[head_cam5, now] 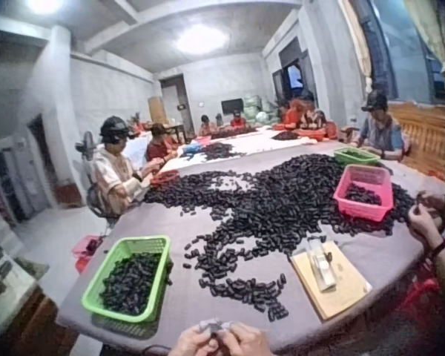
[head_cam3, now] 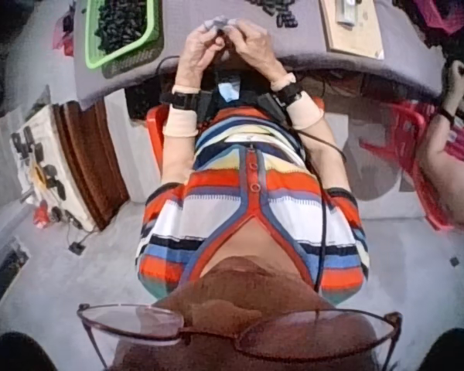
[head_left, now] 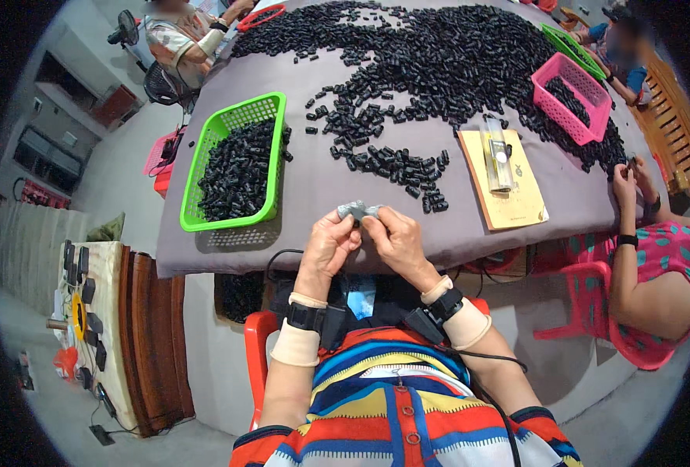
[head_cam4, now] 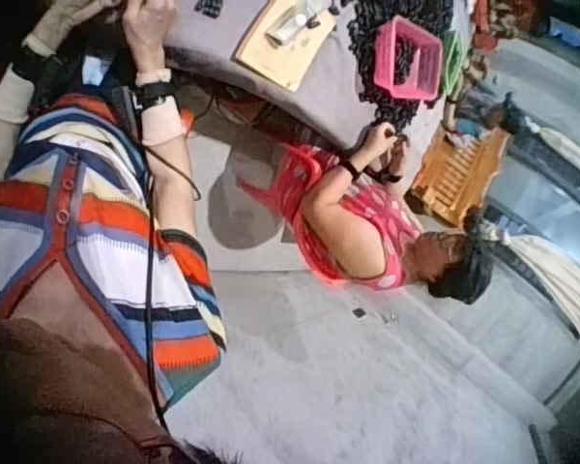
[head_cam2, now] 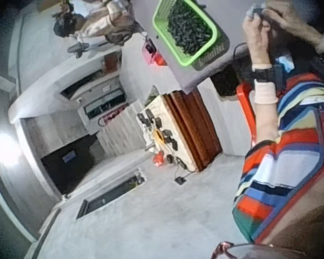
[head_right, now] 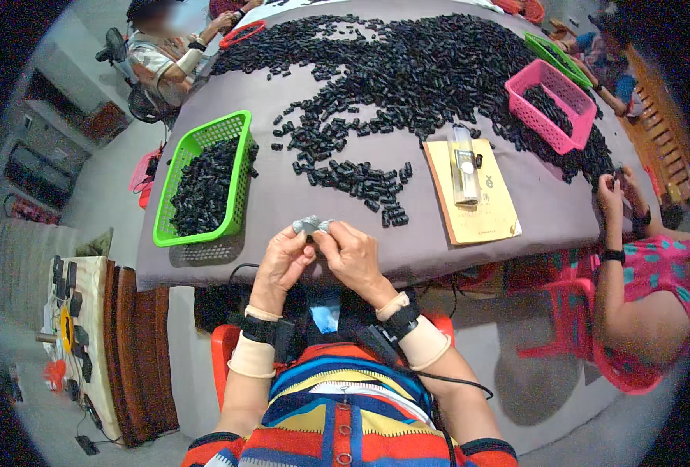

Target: The worker is assembling small black plastic components by hand at a communal work table.

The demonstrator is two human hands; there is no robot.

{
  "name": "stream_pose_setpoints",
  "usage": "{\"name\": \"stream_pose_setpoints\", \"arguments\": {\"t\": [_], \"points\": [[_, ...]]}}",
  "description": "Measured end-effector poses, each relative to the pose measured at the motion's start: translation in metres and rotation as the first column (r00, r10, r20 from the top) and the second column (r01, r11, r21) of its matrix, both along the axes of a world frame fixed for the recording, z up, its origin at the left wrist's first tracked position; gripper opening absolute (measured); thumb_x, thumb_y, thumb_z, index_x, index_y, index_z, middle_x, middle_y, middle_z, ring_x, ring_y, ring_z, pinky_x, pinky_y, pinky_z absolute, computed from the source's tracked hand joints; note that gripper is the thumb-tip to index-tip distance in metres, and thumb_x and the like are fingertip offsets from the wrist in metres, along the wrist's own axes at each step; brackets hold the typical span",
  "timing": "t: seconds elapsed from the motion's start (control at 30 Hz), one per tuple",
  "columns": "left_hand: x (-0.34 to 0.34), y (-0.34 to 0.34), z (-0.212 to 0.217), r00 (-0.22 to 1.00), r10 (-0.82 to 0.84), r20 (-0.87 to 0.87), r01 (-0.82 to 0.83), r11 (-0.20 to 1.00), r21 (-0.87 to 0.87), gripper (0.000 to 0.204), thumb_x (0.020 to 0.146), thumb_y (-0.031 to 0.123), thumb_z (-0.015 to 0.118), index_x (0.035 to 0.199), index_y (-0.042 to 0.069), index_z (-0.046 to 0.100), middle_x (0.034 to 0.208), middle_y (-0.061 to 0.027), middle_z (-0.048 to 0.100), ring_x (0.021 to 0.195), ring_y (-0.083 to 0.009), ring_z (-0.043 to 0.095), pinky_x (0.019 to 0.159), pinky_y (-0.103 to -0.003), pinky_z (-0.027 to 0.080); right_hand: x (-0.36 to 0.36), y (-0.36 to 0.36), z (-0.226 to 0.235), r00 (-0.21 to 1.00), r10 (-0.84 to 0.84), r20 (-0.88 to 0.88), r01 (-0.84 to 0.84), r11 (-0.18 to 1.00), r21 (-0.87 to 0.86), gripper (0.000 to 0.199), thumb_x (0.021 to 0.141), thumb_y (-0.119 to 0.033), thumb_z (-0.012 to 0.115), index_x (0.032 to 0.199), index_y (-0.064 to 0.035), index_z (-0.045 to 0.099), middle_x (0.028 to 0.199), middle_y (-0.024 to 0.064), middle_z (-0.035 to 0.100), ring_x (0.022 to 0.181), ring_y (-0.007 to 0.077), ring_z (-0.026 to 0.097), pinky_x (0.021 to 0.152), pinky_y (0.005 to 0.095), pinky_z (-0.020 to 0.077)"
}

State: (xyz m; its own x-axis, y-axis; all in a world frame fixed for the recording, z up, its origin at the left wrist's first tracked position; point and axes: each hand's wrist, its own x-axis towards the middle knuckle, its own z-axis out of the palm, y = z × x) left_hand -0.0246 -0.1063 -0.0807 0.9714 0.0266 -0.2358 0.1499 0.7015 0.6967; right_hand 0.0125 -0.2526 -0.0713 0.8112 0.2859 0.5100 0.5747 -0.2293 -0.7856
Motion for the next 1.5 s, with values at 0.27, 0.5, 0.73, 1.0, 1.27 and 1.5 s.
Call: {"name": "stream_pose_setpoints", "arguments": {"t": [0.27, 0.5, 0.73, 1.0, 1.27, 1.5], "points": [[-0.002, 0.038, 0.066, 0.951, 0.278, 0.134, -0.309, 0.841, 0.445, 0.019, 0.081, 0.006, 0.064, 0.1, 0.003, 0.062, 0.073, -0.0007, 0.06, 0.051, -0.0063, 0.054, 0.042, -0.018, 0.041, 0.001, -0.006, -0.001, 0.993, 0.001, -0.121, -0.001, 1.0, 0.002, 0.027, 0.086, -0.022, 0.059, 0.07, -0.0027, 0.048, 0.063, 0.0121, 0.053, 0.055, 0.0313, 0.052, 0.049, 0.0384, 0.0382], [0.014, 0.094, 0.099, 0.788, 0.484, 0.38, -0.549, 0.275, 0.789, 0.028, 0.082, 0.01, 0.064, 0.108, 0.003, 0.06, 0.081, -0.0019, 0.059, 0.055, -0.0059, 0.052, 0.043, -0.017, 0.04, 0.006, -0.005, -0.006, 0.997, -0.014, -0.077, 0.018, 0.999, 0.049, 0.025, 0.088, -0.022, 0.057, 0.074, -0.0026, 0.051, 0.062, 0.0127, 0.051, 0.052, 0.0252, 0.051, 0.048, 0.036, 0.0378], [0.059, 0.005, 0.049, 0.989, 0.072, 0.13, -0.148, 0.525, 0.838, 0.025, 0.082, 0.01, 0.06, 0.106, 0.006, 0.064, 0.069, 0.003, 0.057, 0.054, -0.0039, 0.049, 0.044, -0.019, 0.038, 0.012, -0.011, -0.01, 0.902, 0.114, -0.417, 0.059, 0.923, 0.379, 0.035, 0.095, -0.03, 0.048, 0.072, -0.0039, 0.052, 0.06, -0.0029, 0.047, 0.056, 0.0047, 0.039, 0.05, 0.0227, 0.0347], [0.107, -0.021, 0.014, 0.975, 0.011, 0.223, -0.223, 0.0, 0.975, 0.022, 0.081, 0.022, 0.061, 0.085, 0.0, 0.055, 0.066, -0.0154, 0.059, 0.06, -0.0266, 0.058, 0.057, -0.038, 0.046, 0.011, -0.012, -0.006, 0.85, 0.187, -0.492, 0.076, 0.881, 0.466, 0.034, 0.096, -0.031, 0.047, 0.073, -0.0059, 0.051, 0.062, -0.0042, 0.047, 0.056, 0.0028, 0.04, 0.05, 0.0201, 0.0345], [0.084, -0.018, 0.01, 0.987, 0.039, 0.158, -0.162, 0.093, 0.982, 0.023, 0.081, 0.016, 0.058, 0.092, 0.0, 0.045, 0.068, -0.0229, 0.059, 0.07, -0.0448, 0.057, 0.065, -0.049, 0.045, 0.013, -0.01, -0.014, 0.877, 0.171, -0.45, 0.053, 0.894, 0.444, 0.033, 0.096, -0.033, 0.047, 0.075, -0.0074, 0.051, 0.063, -0.0043, 0.049, 0.052, 0.0012, 0.037, 0.046, 0.0181, 0.0293], [0.035, -0.008, 0.014, 0.999, 0.041, 0.018, -0.041, 0.719, 0.693, 0.026, 0.086, 0.003, 0.052, 0.11, 0.002, 0.044, 0.07, -0.0069, 0.056, 0.05, -0.0102, 0.053, 0.039, -0.02, 0.04, 0.012, -0.01, -0.008, 0.913, 0.108, -0.394, 0.043, 0.933, 0.357, 0.037, 0.096, -0.032, 0.047, 0.07, -0.0059, 0.049, 0.06, -0.0037, 0.048, 0.053, 0.0027, 0.037, 0.047, 0.0198, 0.0297]]}}
